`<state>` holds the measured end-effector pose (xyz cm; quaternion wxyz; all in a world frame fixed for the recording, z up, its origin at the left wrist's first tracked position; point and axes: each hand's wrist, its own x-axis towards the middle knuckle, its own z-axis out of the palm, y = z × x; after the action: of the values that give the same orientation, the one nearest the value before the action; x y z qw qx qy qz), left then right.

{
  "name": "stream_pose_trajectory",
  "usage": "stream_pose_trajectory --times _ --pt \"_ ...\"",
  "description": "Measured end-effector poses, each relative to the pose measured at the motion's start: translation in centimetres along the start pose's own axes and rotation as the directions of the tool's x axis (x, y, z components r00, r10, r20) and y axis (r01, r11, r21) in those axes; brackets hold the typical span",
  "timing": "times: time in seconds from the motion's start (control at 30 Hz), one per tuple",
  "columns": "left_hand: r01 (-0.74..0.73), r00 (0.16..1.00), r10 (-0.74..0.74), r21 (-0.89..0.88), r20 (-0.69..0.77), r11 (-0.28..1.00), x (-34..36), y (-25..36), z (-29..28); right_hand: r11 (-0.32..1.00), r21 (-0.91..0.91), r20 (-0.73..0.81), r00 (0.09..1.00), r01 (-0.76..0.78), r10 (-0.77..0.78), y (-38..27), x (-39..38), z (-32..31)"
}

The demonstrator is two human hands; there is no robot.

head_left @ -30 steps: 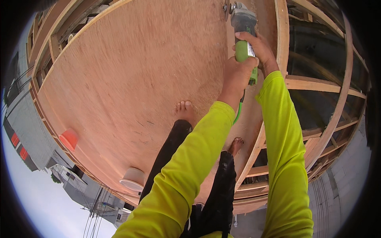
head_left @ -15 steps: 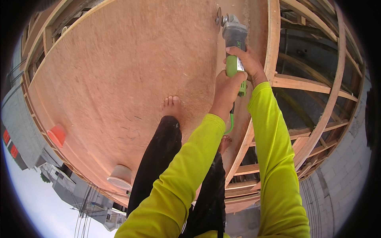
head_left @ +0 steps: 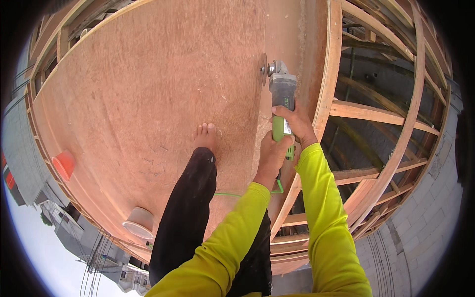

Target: The person uses a hand saw to cut a large sheet of plywood on a wooden floor, then switches to an angle grinder to smooth the cut edge. The task involves manual sawing followed by power-tool grinding.

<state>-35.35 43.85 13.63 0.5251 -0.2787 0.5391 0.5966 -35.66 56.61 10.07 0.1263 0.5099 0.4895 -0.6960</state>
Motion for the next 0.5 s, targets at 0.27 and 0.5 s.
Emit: stream_pose_trajectory --times 0.27,0.5 --pt "-0.114 0.985 0.121 -0.063 0.122 0.991 6.0 8.6 3.8 0.995 0.013 0.026 0.995 0.099 -0.099 -10.4 6.0 0.0" --pt "-0.139 0.98 0.15 -0.088 0.133 0.986 8.5 13.0 5.2 0.992 -0.04 -0.014 0.992 0.123 -0.123 -14.5 8.8 0.4"
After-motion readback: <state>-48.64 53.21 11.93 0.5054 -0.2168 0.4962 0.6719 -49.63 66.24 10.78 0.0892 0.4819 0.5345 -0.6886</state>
